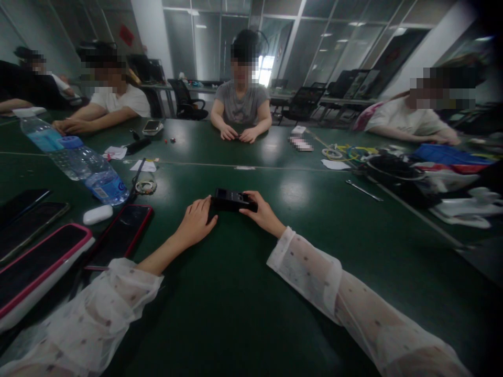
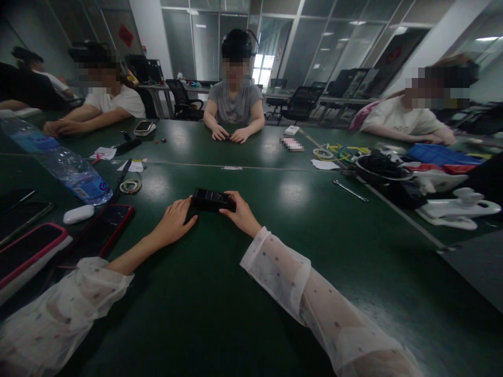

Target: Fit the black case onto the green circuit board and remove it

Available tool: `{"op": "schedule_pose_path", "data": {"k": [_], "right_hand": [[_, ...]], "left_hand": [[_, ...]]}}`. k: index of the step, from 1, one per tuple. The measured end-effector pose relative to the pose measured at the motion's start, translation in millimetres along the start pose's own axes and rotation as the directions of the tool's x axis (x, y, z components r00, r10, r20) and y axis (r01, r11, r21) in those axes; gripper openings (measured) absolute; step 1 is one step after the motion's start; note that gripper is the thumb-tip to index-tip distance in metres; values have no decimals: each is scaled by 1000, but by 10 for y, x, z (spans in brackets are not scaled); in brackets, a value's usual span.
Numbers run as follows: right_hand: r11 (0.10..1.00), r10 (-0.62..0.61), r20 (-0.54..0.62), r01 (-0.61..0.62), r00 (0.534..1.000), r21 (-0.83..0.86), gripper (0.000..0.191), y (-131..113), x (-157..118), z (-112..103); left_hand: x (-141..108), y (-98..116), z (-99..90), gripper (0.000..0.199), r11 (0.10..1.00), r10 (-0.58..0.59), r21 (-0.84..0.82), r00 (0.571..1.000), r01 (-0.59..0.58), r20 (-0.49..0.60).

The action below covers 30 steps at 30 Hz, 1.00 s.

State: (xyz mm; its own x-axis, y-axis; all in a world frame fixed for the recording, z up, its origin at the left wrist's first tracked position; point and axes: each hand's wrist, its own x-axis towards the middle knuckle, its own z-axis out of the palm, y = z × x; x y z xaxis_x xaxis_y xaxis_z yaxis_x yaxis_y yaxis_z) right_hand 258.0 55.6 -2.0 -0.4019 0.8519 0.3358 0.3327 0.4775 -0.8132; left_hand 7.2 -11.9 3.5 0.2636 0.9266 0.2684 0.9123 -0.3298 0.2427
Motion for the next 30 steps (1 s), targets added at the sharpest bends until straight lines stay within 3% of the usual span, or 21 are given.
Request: {"op": "schedule_pose_path", "data": {"k": [10, 15, 18, 21, 30], "right_hand": [[991, -74, -178, 92, 981, 96, 52, -16, 22, 19], [993, -82, -369, 109, 926, 52, 53, 52, 26, 12], [994, -72, -511, 22, 857, -103, 52, 160, 28, -11], [974, -24, -582, -113, 813, -198, 49, 270, 33, -30], [876, 146, -589, -381, 795, -296, 53, 309, 28, -35]], "left_hand": [[-12, 2, -6, 50, 997, 57, 45, 998, -56, -25], [-7, -2, -10, 49, 998, 51, 45, 999, -51, -17], [2, -3, -11, 50, 998, 40, 44, 999, -40, -2], [5, -1, -12, 50, 998, 38, 47, 999, -38, 0], [9, 2, -15, 51, 999, 30, 42, 1000, -30, 3]]}}
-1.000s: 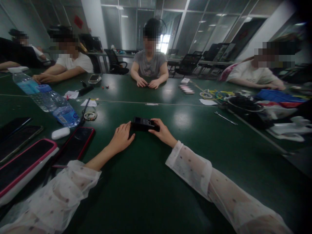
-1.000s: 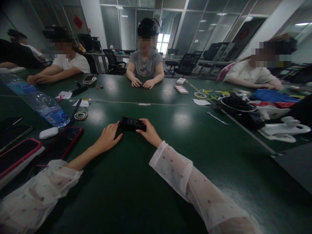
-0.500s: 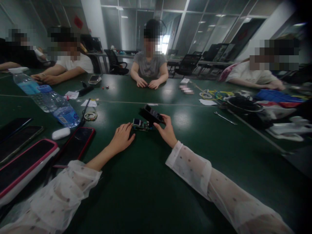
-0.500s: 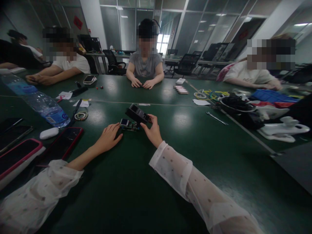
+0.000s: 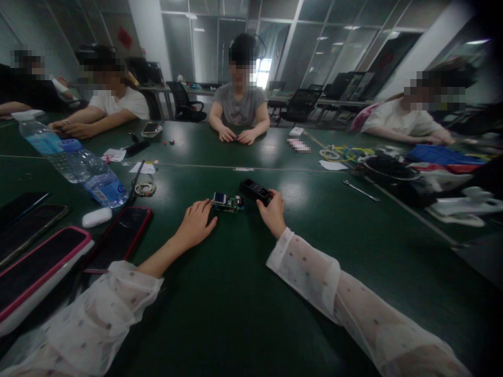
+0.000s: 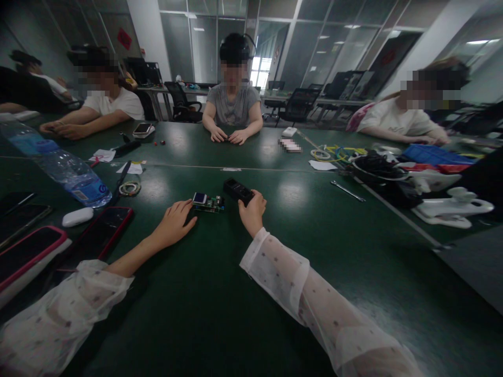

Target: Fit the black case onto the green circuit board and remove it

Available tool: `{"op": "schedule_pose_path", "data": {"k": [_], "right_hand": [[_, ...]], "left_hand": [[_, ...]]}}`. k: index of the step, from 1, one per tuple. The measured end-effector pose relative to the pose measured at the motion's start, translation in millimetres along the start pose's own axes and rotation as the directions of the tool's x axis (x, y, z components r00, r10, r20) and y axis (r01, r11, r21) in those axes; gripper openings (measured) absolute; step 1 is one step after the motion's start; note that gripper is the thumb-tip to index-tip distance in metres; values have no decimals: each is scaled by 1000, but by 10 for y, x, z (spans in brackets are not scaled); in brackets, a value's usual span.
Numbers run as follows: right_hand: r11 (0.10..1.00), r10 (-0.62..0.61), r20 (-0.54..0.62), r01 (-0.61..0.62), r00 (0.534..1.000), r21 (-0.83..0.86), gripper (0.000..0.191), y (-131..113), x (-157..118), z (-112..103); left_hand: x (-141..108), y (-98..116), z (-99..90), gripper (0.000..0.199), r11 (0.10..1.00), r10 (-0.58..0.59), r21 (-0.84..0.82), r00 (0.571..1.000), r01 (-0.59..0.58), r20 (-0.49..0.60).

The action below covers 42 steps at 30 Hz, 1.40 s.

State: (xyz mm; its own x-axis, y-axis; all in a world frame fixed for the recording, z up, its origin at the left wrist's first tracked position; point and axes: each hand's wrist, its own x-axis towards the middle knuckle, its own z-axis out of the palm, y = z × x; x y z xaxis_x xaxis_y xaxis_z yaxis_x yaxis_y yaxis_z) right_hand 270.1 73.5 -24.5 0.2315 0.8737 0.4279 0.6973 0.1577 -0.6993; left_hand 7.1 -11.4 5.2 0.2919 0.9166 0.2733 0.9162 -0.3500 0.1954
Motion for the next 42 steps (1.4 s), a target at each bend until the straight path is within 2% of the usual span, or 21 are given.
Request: {"op": "schedule_pose_path", "data": {"k": [7, 18, 26, 32, 34, 37, 42], "right_hand": [[999, 5, -40, -7, 999, -39, 65, 21, -8, 13], [1000, -26, -44, 26, 999, 6, 60, 120, 37, 24], [988, -31, 3, 31, 1000, 152, 49, 171, 55, 51], [951, -62, -10, 62, 998, 303, 48, 64, 45, 28], [933, -104, -4, 99, 995, 345, 50, -7, 20, -6], [909, -224, -26, 219, 974, 354, 53, -136, -50, -80], [852, -413, 27, 376, 910, 365, 54, -310, -173, -173]], "left_hand": [[0, -10, 20, 51, 1000, 11, 5, 1000, -11, -12], [-2, -14, 10, 51, 1000, 11, -30, 1000, -11, -11], [-1, -6, -2, 51, 1000, 13, -27, 1000, -13, -5], [-7, -14, 14, 50, 1000, 13, -20, 1000, -13, -24], [-6, -6, 11, 50, 1000, 10, -13, 1000, -10, -20], [-5, 10, 2, 49, 1000, 5, 5, 1000, -5, -20], [-5, 12, 11, 48, 1000, 14, 7, 1000, -14, -21]]}}
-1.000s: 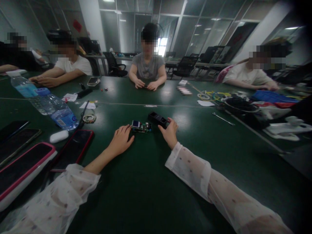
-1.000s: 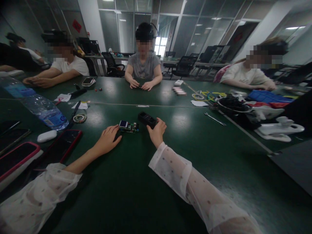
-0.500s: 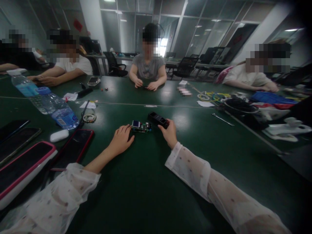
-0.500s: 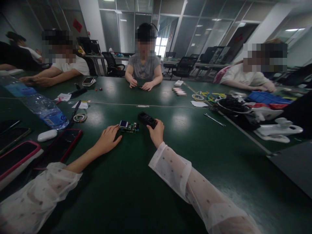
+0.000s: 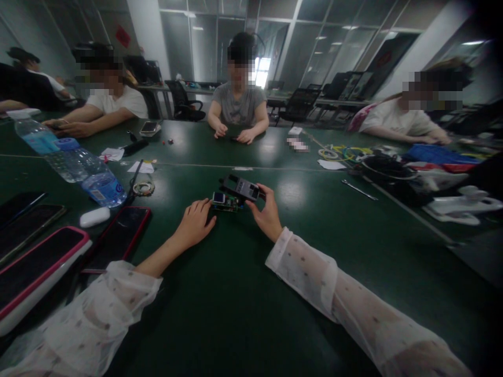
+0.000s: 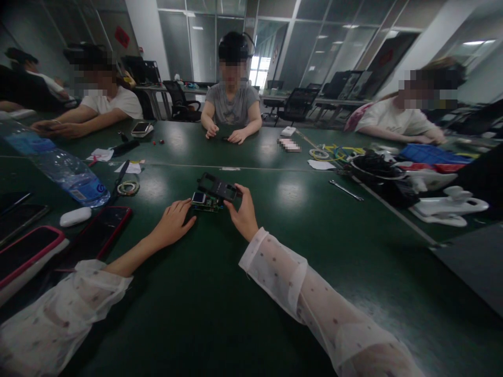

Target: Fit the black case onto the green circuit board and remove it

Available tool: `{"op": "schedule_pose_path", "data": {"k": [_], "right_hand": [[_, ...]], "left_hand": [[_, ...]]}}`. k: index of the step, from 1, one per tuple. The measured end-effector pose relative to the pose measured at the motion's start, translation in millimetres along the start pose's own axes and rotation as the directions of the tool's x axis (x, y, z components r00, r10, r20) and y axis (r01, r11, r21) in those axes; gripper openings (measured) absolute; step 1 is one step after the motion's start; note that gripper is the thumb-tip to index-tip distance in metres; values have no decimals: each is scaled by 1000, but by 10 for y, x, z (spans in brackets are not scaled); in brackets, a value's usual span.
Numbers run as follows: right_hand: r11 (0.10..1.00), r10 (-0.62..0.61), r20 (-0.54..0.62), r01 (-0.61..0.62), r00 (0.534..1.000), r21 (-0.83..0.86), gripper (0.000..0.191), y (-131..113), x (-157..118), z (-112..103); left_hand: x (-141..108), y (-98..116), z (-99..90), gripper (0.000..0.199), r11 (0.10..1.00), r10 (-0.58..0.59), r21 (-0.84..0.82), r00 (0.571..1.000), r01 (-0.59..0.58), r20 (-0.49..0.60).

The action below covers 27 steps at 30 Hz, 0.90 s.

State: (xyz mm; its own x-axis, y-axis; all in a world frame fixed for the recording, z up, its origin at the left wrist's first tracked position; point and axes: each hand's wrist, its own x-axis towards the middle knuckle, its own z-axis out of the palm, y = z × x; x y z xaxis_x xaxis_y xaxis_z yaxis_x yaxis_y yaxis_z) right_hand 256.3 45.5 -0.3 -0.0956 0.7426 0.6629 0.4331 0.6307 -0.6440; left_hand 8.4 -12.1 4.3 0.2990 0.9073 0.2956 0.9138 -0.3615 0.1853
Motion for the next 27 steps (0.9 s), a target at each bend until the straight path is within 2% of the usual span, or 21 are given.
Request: {"op": "schedule_pose_path", "data": {"k": [6, 16, 23, 27], "right_hand": [[999, -7, 143, 3, 990, 32, 53, -44, -3, 7], [995, 12, 279, -40, 960, 95, 53, 58, 1, 55], [991, 67, 363, -104, 929, 82, 52, 76, 5, 57], [989, 85, 409, -128, 909, 78, 51, 58, 20, 54]], "left_hand": [[2, -25, 26, 51, 1000, -1, -19, 1000, 1, -7], [-7, -28, 21, 49, 1000, 3, -23, 1000, -4, -11], [5, -29, 54, 71, 997, -67, -35, 998, 67, -10], [5, -30, 62, 69, 998, -48, -44, 999, 46, -27]]}}
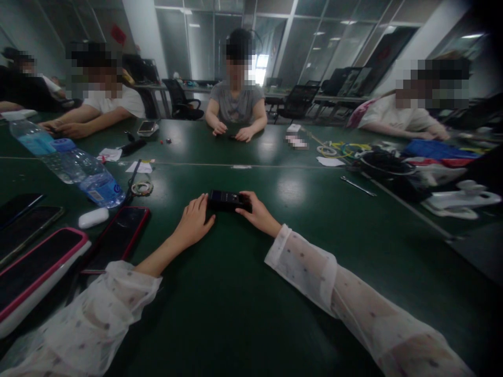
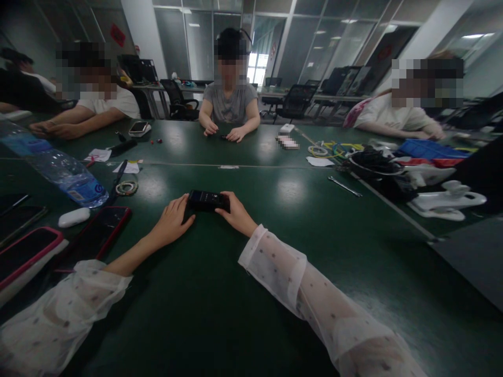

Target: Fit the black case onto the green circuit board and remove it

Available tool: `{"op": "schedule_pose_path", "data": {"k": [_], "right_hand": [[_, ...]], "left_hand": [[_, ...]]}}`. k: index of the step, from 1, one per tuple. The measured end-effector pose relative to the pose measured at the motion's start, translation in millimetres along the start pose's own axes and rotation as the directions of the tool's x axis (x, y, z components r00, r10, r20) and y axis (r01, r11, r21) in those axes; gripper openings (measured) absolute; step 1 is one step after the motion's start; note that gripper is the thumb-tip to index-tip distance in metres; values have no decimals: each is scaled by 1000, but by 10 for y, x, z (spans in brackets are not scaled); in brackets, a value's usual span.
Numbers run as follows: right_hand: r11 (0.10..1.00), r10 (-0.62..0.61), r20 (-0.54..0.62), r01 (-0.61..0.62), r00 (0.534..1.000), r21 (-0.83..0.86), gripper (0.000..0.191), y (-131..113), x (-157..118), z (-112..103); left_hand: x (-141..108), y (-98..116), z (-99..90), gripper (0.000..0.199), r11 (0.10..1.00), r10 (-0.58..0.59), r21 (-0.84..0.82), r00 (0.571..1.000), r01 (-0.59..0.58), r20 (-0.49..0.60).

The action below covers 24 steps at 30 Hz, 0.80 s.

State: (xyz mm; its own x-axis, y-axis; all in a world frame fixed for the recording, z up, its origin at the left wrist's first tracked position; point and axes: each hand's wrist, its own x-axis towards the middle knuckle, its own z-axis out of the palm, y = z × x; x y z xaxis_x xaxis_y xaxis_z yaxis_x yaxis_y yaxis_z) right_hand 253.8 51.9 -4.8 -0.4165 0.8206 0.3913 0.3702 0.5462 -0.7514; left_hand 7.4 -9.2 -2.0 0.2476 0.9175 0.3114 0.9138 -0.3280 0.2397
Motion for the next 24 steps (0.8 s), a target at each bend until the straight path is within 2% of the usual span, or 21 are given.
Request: {"op": "schedule_pose_path", "data": {"k": [24], "right_hand": [[999, 12, 16, -13, 1000, 31, 49, 7, 4, -25]], "left_hand": [[30, 48, -106, 57, 999, 39, 16, 998, -40, 47]]}}
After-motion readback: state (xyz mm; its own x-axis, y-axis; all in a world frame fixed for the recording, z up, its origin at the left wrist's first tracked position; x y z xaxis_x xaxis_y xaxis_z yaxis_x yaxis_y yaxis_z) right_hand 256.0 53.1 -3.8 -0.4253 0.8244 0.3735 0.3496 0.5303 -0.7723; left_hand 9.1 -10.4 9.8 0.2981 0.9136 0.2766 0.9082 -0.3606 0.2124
